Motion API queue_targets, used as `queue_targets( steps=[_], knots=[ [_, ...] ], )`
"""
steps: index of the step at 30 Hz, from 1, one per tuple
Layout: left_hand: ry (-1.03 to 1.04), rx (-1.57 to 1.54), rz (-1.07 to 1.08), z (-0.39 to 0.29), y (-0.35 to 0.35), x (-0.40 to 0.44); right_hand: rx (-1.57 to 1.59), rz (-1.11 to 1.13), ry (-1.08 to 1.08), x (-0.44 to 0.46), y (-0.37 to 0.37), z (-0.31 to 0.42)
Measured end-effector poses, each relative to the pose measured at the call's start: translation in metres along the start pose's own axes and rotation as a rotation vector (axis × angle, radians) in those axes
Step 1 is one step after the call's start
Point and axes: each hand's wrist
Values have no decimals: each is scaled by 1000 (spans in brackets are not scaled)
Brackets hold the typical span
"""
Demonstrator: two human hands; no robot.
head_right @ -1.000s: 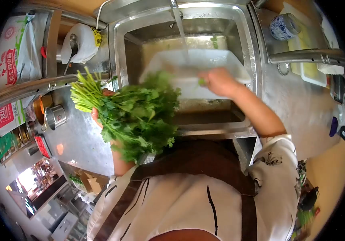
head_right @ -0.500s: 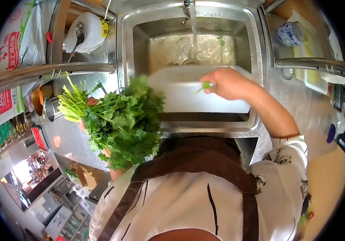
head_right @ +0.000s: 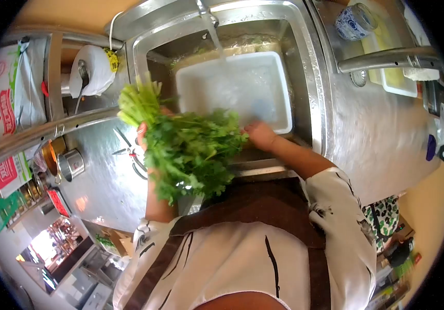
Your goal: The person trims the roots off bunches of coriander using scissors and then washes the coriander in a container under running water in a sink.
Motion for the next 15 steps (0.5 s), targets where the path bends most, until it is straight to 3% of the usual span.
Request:
queue_targets(
  steps=[2,4,5,6,8,10,12,13,15],
  knots=[
    [-150,122,-67,16,12,13,77,-79,41,-1,7,-2],
    [-253,335,-89,28,5,39,60,-147,-82,4,-16,4],
    [-338,392,-117,35,11,48,129,-8,20,4,-10,-1],
    [-423,448,-145,45,17,58,131,-13,27,5,-5,-2],
    [-472,539,-119,72,10,83,107,-155,3,2,5,-5],
    [-527,619,-103,101,1,107,147,-5,54,-6,7,-10],
    [-535,986,64,126,-9,125,694,-29,152,-8,22,-14],
    [-549,980,53,136,-19,133,967,-43,204,-8,31,-14],
    [-320,1280,7,151,-40,148,1503,-85,303,-5,41,-19]
  ],
)
Point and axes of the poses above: each hand's wrist, its own x-axis towards the middle knuckle, its own y-axis out of the palm, z = x × y, and after that the axes turned 5 degrees about y, right-handed
